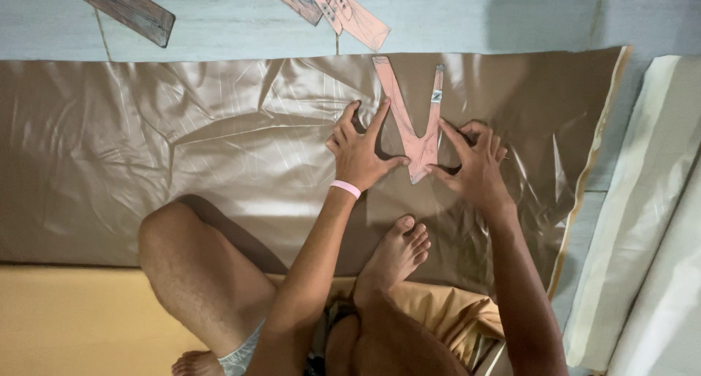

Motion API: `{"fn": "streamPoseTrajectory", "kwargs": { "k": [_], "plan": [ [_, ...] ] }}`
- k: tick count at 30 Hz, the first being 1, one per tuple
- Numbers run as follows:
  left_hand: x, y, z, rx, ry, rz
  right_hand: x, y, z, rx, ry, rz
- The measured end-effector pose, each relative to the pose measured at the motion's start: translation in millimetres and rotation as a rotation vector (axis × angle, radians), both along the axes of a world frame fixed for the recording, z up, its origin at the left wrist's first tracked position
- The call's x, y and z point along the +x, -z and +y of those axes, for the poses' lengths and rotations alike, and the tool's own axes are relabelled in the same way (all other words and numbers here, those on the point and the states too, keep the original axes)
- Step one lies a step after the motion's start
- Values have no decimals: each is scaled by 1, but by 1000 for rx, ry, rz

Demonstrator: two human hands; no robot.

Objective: The person sits on the floor and uses a pink paper pattern to trace a shape onto a large sheet of brown paper. They repeatedly reposition the pattern and use a pen to mark the outline on the paper.

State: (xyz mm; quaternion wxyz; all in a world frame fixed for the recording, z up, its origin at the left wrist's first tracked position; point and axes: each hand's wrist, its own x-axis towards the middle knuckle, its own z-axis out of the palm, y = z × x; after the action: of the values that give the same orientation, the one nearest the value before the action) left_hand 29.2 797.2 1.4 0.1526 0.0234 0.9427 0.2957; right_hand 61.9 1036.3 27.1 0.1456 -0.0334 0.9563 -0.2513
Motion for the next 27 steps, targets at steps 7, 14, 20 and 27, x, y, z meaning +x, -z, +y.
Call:
{"fn": "streamPoseTrajectory", "kwargs": {
  "k": [7,14,20,27],
  "plan": [
    [1,1,0,-3,4,-21,-2,0,3,9,-16,-60],
    [0,0,0,-4,1,-30,-2,7,3,32,-21,-34],
    [0,0,0,8,-5,-21,-2,9,5,31,-32,-16],
    [-3,-8,1,10,2,-53,0,12,6,39,-39,4]
  ]
}}
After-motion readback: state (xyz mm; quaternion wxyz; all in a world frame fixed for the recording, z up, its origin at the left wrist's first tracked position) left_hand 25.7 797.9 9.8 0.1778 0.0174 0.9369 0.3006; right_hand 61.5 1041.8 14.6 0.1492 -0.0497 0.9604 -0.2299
